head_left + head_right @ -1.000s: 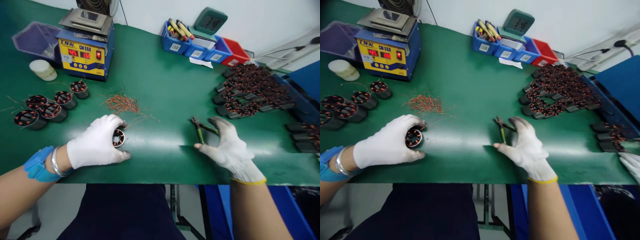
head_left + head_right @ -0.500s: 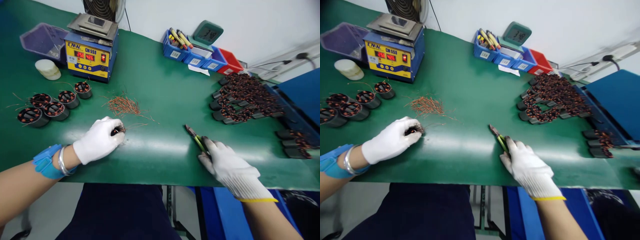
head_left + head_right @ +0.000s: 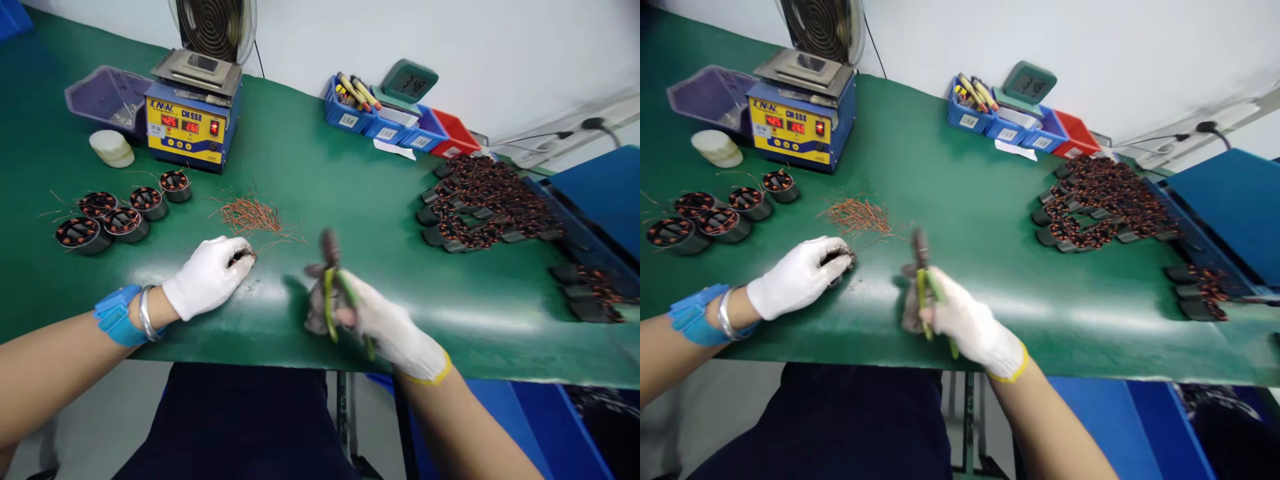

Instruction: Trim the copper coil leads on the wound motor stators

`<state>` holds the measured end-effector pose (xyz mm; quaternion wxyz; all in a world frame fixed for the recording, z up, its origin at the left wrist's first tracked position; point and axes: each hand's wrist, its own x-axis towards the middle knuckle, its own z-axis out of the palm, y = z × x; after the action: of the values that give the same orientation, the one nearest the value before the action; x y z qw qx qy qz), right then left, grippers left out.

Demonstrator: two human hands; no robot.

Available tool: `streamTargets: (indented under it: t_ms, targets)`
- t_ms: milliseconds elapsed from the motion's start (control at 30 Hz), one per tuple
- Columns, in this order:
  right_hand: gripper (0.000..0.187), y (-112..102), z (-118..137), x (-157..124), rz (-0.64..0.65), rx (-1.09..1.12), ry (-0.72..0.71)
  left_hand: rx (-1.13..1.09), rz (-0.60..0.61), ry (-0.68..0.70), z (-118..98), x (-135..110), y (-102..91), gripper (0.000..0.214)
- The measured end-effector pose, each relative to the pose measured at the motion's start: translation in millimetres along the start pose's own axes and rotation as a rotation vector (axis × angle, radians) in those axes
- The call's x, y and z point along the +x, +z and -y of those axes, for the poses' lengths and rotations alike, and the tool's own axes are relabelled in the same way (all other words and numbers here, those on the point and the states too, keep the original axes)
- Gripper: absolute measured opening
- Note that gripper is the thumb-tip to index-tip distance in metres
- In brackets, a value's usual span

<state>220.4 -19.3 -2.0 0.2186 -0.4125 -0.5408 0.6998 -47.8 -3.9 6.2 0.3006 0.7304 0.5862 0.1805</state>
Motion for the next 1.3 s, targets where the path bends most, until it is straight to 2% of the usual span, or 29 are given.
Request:
streamTargets:
  t_ms: [67, 133, 267, 433, 633, 733, 833, 900, 933, 1000, 1067, 1133, 1233, 1300]
  targets:
    - [0.053, 20, 12, 9, 0.226, 0.057, 0.107, -0.004, -0.003, 0.002, 0, 0, 0.0, 0.027]
    - [0.045, 30, 19, 16, 0.295, 0.030, 0.182, 0.006, 0.002, 0.008, 0, 0, 0.1, 0.027]
    - [0.045, 31, 25, 20, 0.275, 0.025, 0.270, 0.026, 0.025, 0.020, 1, 1, 0.1, 0.026]
    - [0.045, 32, 29, 22, 0.236, 0.007, 0.266, 0.057, 0.055, 0.022, 1, 1, -0.4, 0.027]
    - [0.033, 36, 34, 28, 0.223, -0.270, 0.287, 0.077, 0.052, 0.041, 4, 2, 1.5, 0.027]
    - [0.032, 36, 34, 27, 0.225, -0.299, 0.300, 0.083, 0.057, 0.043, 3, 3, 1.3, 0.029]
    - [0.033, 35, 32, 25, 0.208, -0.265, 0.313, 0.197, 0.018, 0.013, 0, -1, -3.9, 0.030]
    - [0.033, 34, 30, 25, 0.204, -0.236, 0.324, 0.339, -0.013, -0.038, -2, -5, -10.0, 0.047]
    - [0.032, 32, 28, 27, 0.195, -0.216, 0.325, 0.400, -0.007, -0.062, -2, -7, -13.1, 0.054]
    - [0.031, 30, 27, 35, 0.152, -0.131, 0.301, 0.454, 0.054, -0.073, -2, -10, -18.2, 0.050]
    - [0.033, 28, 28, 48, 0.073, 0.012, 0.242, 0.443, 0.129, -0.011, -1, -11, -19.7, 0.038]
    - [0.037, 27, 32, 63, 0.016, 0.095, 0.185, 0.422, 0.171, 0.140, 0, -10, -17.3, 0.030]
    - [0.039, 30, 41, 79, 0.068, -0.105, 0.166, 0.443, 0.154, 0.407, 1, -8, -9.3, 0.036]
    - [0.036, 34, 44, 82, 0.085, -0.312, 0.146, 0.466, 0.126, 0.511, 1, -7, -4.6, 0.041]
